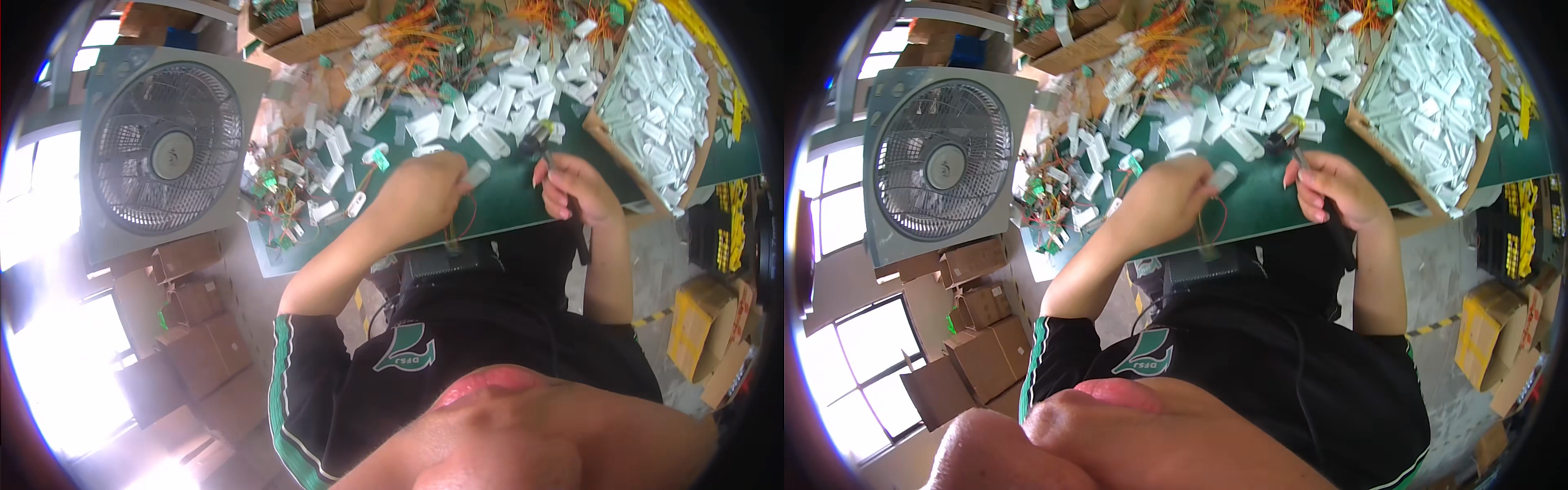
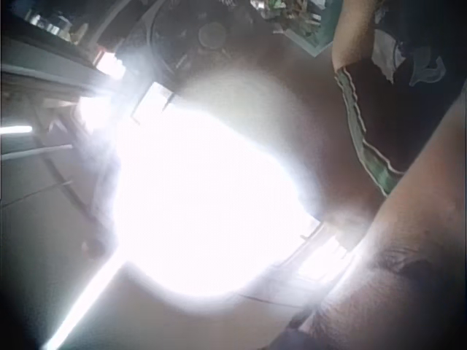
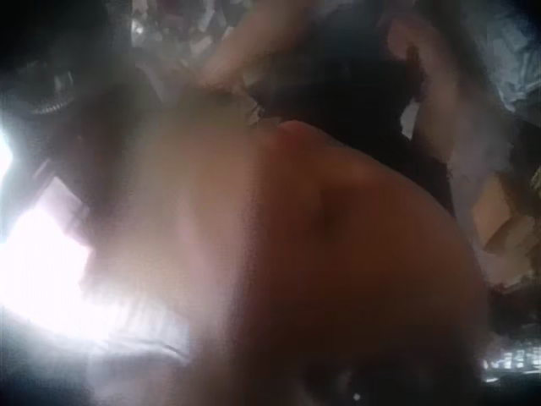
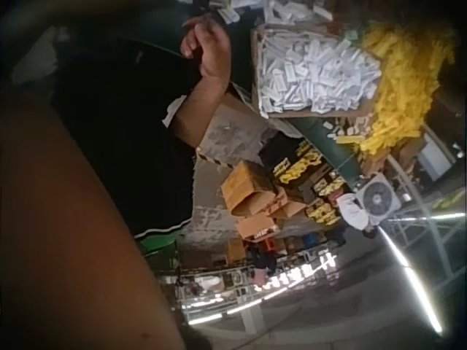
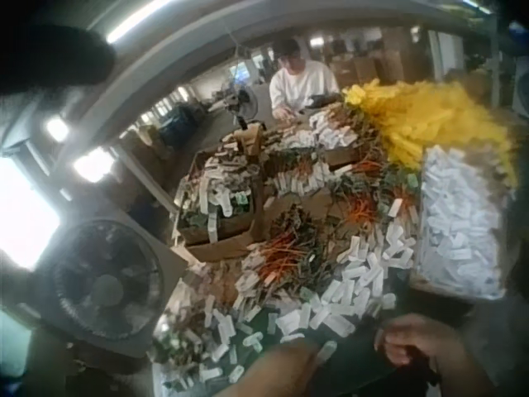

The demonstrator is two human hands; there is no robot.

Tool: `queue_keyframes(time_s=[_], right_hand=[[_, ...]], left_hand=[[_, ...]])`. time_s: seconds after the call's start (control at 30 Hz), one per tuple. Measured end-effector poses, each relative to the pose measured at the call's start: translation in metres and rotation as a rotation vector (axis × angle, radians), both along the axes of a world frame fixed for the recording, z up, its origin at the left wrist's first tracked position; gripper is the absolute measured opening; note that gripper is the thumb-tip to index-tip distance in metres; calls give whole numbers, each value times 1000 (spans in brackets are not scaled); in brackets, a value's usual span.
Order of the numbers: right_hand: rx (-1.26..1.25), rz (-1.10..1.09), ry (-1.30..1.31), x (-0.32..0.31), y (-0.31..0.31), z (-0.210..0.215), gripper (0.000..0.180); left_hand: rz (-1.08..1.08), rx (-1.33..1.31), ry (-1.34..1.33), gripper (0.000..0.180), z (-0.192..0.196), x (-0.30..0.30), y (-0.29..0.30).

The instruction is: The person assembles small lighting components, including LED strips, plastic housings, wiring, and electronic circuits, using a manual press tool or a small hammer at a workbench.

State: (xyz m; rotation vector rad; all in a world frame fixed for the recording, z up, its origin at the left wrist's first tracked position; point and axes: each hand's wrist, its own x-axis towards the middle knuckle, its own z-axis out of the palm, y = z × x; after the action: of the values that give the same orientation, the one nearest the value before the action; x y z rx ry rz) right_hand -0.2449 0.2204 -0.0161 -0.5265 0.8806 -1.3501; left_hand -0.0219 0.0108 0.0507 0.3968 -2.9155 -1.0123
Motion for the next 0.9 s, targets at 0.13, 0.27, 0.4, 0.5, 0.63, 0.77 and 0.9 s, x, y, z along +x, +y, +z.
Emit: queue_keyframes(time_s=[0.13,0.27,0.4,0.5,0.63,0.77,0.9], right_hand=[[3,16,-4,0,-4,2,24],[76,53,-97,-4,-7,8,25],[69,91,-147,-6,-8,5,27],[60,95,-137,-6,-13,5,29],[35,64,-140,-7,-12,3,32],[27,75,-144,-11,-10,2,28],[38,105,-69,-9,-13,-1,30]], left_hand=[[291,-138,280,18,62,-22,-46],[378,-534,687,25,125,-57,-133],[622,-654,566,35,182,-102,-212],[595,-696,415,33,160,-113,-307],[685,-478,322,32,119,-110,-337],[644,-367,604,26,89,-85,-259],[443,-477,600,19,25,-30,-180]])
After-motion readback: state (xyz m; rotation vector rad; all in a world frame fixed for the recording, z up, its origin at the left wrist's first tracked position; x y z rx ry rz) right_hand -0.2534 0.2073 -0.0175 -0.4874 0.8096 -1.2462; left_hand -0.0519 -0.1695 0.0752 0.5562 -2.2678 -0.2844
